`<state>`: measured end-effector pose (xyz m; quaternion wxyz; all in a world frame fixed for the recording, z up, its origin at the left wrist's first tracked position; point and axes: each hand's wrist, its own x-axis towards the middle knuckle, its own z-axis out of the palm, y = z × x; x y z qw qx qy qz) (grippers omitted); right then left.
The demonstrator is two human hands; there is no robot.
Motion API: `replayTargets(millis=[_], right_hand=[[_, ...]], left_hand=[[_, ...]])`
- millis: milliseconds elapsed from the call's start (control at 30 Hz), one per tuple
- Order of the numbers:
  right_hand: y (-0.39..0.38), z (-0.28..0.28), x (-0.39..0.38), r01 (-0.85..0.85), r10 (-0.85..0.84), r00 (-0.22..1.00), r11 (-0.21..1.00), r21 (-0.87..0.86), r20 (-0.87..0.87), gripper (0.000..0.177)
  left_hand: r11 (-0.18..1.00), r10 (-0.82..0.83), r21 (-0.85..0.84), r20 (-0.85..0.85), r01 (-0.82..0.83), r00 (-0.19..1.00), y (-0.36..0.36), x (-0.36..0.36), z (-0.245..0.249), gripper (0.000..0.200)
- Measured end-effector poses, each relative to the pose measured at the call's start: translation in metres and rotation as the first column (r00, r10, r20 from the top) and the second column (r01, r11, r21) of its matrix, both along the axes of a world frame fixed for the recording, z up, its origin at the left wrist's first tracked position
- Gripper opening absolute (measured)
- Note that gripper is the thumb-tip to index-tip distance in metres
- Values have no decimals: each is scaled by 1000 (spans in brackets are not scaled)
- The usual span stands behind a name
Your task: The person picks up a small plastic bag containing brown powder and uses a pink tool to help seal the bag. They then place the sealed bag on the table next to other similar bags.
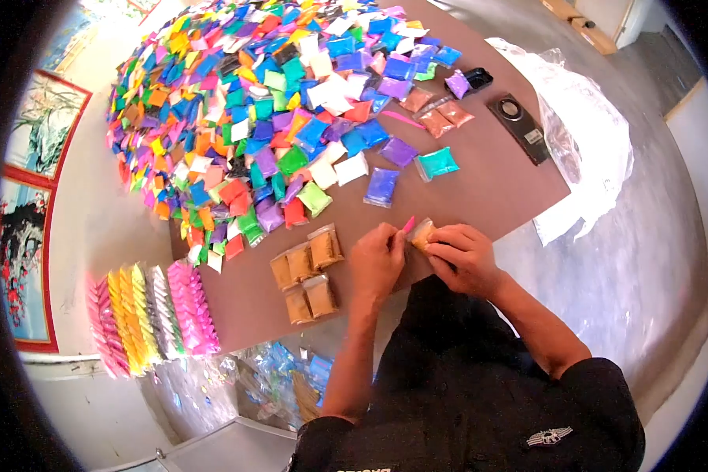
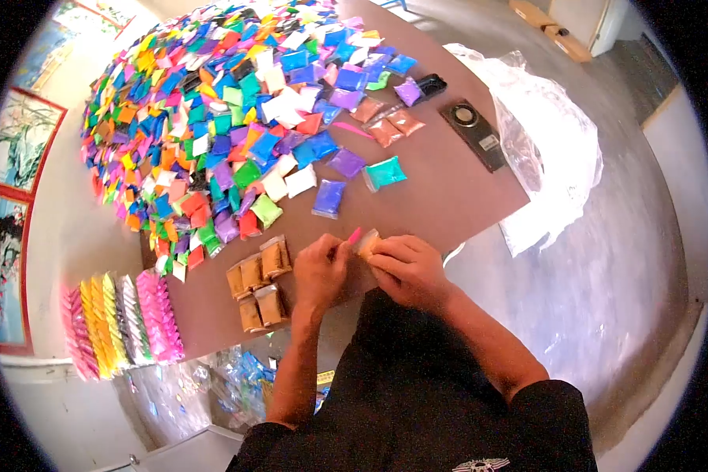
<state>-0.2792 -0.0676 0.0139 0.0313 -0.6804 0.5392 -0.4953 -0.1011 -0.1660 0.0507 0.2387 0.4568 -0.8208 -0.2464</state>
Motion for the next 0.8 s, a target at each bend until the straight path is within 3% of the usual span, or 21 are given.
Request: replayTargets(millis=[167, 233, 367, 667, 733, 800], right_hand=[[-1, -5, 1, 15, -16, 1000, 999, -43, -5, 18], [0, -2, 1, 20, -20, 1000, 999, -38, -9, 18], [0, -3, 0, 14, -14, 1000, 999, -35, 1, 19], [0, -4, 2, 29, -28, 999, 998, -52, 18, 21], [0, -1, 3, 36, -34, 998, 998, -55, 44, 21], [1, 0, 5, 37, -33, 997, 998, -57, 69, 22]], left_hand=[[990, -37, 129, -119, 53, 992, 14, -15, 11, 21], [989, -135, -68, -26, 132, 991, 12, -20, 7, 20], [984, -167, -66, -38, 164, 985, -7, -23, -6, 20], [995, -77, -55, 38, 79, 996, -13, -11, -3, 20], [998, -47, 29, -84, 50, 995, 8, -9, 4, 20], [996, -27, 88, -80, 34, 996, 24, -7, 7, 20]])
